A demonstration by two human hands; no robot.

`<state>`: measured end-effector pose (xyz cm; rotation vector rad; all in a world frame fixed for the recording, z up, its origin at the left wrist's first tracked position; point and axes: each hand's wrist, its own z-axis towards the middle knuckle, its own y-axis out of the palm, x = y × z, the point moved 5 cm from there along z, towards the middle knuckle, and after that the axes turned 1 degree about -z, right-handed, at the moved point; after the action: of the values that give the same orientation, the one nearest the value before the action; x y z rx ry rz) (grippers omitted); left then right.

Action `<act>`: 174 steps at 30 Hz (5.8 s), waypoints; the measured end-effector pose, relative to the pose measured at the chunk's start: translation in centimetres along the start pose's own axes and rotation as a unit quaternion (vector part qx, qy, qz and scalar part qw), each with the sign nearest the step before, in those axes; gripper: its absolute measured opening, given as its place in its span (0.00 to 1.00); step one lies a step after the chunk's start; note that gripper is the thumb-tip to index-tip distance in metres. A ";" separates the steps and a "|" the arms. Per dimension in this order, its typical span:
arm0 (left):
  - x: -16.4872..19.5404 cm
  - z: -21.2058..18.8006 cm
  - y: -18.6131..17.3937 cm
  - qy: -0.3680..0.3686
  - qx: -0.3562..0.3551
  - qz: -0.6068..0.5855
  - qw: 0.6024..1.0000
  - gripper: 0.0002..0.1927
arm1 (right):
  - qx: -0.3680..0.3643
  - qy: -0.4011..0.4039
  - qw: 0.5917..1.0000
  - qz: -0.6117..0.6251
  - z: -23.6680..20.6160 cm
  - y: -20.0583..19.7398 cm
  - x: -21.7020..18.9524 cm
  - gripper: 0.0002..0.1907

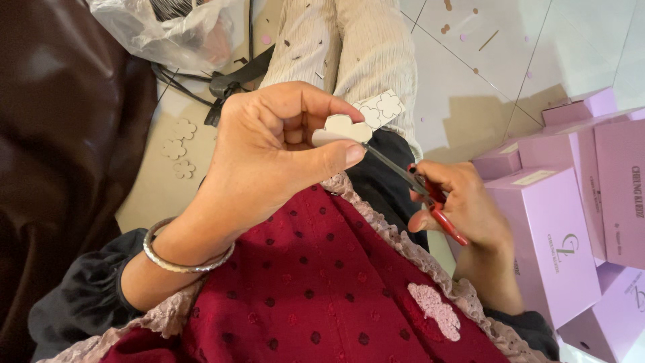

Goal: The person uses red-handled scissors to cut cloud-shaped outlines from small white paper pieces. They rotate the paper and trim along the drawn lines, then place finished pieces on the floor.

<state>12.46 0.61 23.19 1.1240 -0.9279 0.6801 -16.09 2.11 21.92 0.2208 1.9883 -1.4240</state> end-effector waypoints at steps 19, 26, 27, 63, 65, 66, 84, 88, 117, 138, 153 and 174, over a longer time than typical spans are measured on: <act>-0.7 0.3 0.2 -0.048 -0.026 -0.079 0.995 0.14 | 0.057 -0.021 0.998 -0.034 -0.2 -1.5 -0.5 0.34; -1.2 0.4 0.2 -0.038 -0.022 -0.135 0.990 0.10 | 0.069 -0.020 0.997 -0.030 0.0 -1.5 -0.5 0.32; -1.2 0.4 0.2 -0.034 -0.023 -0.135 0.990 0.10 | 0.069 -0.026 0.997 -0.027 0.1 -1.4 -0.5 0.33; -1.2 0.1 0.4 -0.009 -0.005 -0.109 0.994 0.10 | -0.018 0.003 0.988 0.155 0.7 0.9 0.6 0.41; -1.6 0.1 0.6 -0.026 -0.010 -0.138 0.990 0.10 | -0.012 -0.002 0.988 0.152 0.7 0.9 0.5 0.41; -1.6 0.0 0.6 -0.021 -0.005 -0.132 0.991 0.10 | -0.013 -0.003 0.988 0.151 0.7 1.0 0.5 0.42; -1.9 0.0 0.8 -0.025 -0.008 -0.170 0.985 0.10 | 0.019 -0.009 0.989 0.145 -0.3 1.2 1.1 0.34; -2.0 0.0 0.9 -0.031 -0.011 -0.168 0.985 0.11 | 0.020 -0.002 0.990 0.140 -0.5 1.3 1.3 0.31; -3.5 -0.3 1.8 -0.038 0.000 -0.233 0.972 0.10 | -0.051 0.043 0.964 0.259 -0.6 2.2 0.5 0.42; -3.6 -0.5 1.6 -0.036 0.000 -0.231 0.972 0.08 | -0.034 0.067 0.958 0.278 -0.5 2.6 -0.5 0.44; -3.8 -0.4 1.7 -0.043 -0.011 -0.205 0.978 0.08 | -0.048 0.086 0.958 0.268 -0.6 2.8 0.2 0.34; -2.6 -0.9 2.2 0.012 0.055 -0.182 0.982 0.08 | 0.007 -0.003 0.955 0.295 0.3 6.0 0.2 0.40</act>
<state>9.62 2.10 21.77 1.3385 -0.6443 0.4463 -13.09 4.15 17.08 0.7471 1.7022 -1.0430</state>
